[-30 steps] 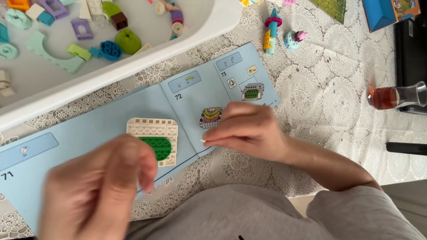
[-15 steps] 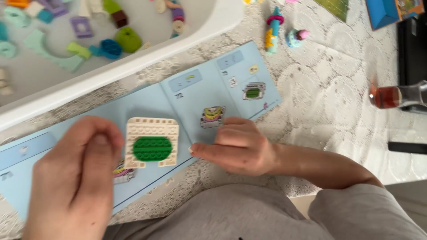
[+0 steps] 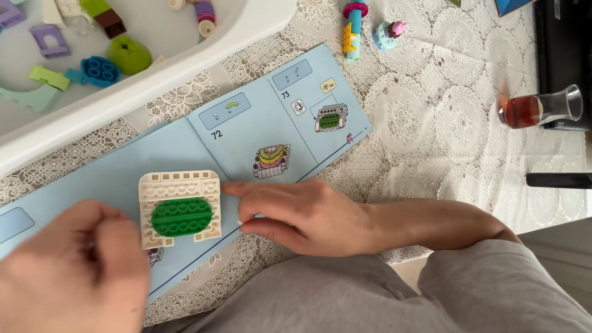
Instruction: Assembling a toy set using interlocking plastic bricks according to instructions.
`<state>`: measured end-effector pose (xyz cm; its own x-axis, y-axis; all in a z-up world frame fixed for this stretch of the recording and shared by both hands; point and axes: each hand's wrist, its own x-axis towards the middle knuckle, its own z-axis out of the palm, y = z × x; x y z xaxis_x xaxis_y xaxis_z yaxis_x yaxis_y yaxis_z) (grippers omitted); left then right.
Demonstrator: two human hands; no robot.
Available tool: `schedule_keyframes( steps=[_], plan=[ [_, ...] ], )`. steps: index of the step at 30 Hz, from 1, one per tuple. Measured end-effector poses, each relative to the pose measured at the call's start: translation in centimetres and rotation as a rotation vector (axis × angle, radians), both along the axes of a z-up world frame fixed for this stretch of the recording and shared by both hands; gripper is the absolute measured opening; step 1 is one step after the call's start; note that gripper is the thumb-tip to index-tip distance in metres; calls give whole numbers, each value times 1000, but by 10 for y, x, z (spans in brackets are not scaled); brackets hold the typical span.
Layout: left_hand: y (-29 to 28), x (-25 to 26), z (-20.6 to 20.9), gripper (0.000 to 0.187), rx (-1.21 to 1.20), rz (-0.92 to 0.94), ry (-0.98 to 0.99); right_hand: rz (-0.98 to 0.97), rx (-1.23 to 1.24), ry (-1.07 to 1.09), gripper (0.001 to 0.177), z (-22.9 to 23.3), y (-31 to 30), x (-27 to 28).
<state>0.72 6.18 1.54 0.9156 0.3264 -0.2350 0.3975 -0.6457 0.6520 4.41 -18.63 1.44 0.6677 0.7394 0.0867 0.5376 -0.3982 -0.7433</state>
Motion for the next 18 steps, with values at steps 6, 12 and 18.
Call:
schedule_keyframes(
  steps=[6,12,18],
  plan=[
    [-5,-4,-1,21,231,-84,-34,-38,29,222,15,1,5,12],
    [2,-16,-15,23,100,-133,46,-38,38,180,15,0,9,27],
    [5,-14,-7,23,236,-180,115,-39,74,149,11,-19,0,33]
  ],
)
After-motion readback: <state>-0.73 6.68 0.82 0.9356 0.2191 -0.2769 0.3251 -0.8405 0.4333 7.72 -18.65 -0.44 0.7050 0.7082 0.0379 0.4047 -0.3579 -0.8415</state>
